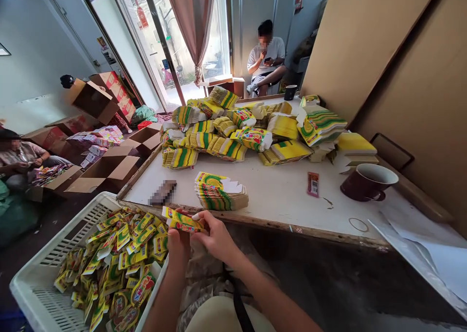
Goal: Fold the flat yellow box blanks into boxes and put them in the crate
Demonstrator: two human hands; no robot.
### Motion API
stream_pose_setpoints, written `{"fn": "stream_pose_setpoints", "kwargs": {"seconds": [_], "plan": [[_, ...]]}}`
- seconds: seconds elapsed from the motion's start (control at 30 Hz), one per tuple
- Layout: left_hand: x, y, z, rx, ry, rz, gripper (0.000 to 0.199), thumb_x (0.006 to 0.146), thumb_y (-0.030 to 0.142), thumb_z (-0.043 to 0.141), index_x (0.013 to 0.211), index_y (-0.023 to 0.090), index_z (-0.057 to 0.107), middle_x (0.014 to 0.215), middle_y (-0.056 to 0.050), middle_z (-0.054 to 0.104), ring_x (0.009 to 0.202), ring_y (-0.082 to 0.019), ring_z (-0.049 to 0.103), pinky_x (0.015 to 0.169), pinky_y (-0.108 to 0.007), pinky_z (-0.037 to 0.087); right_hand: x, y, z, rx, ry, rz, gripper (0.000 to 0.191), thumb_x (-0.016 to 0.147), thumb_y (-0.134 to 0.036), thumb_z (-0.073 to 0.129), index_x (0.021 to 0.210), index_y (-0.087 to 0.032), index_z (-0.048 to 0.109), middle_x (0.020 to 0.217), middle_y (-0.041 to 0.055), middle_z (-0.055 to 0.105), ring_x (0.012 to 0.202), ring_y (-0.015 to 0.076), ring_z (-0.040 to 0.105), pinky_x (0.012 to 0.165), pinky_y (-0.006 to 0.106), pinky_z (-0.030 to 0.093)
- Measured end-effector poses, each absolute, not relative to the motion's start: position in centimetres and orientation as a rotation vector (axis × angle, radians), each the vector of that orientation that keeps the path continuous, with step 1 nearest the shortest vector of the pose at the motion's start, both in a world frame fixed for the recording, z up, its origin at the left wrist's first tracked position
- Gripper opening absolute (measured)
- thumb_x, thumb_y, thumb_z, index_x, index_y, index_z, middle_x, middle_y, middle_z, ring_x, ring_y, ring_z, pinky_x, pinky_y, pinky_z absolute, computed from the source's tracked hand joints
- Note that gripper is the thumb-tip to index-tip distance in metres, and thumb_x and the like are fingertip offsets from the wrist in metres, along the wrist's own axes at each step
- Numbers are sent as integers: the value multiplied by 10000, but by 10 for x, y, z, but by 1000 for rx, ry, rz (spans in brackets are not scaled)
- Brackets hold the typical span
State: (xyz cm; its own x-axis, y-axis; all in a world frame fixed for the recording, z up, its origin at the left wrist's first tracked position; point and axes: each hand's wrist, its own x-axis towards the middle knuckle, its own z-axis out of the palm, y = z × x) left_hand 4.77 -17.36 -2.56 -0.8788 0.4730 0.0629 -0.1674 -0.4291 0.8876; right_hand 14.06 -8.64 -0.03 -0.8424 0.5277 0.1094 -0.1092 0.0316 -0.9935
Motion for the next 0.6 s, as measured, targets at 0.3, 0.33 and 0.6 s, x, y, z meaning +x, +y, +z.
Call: {"fn": "stream_pose_setpoints", "kwargs": {"seconds": [0.3,0.33,0.6], "plan": [[31,-183,-16,365,1537,2253,456,573,526,849,818,157,738,827,-59,751,765,-205,688,761,-323,542,150,-67,2,-429,-1963,1643,191,794,-340,682,702,-198,594,669,-16,568,654,154,496,618,284,397],[26,-188,-11,452,1511,2214,529,615,591,803,922,164,744,932,-91,757,864,-237,697,810,-346,537,155,-61,5,-396,-2073,1483,159,826,-313,658,717,-204,620,695,1,600,689,170,519,650,299,409],[25,-210,20,1227,1833,1317,906,529,382,899,1346,227,540,1292,-126,630,1223,-345,562,1033,-450,433,173,-56,20,57,-2520,744,157,939,-246,564,924,-275,717,922,50,713,971,225,595,1041,456,371]]}}
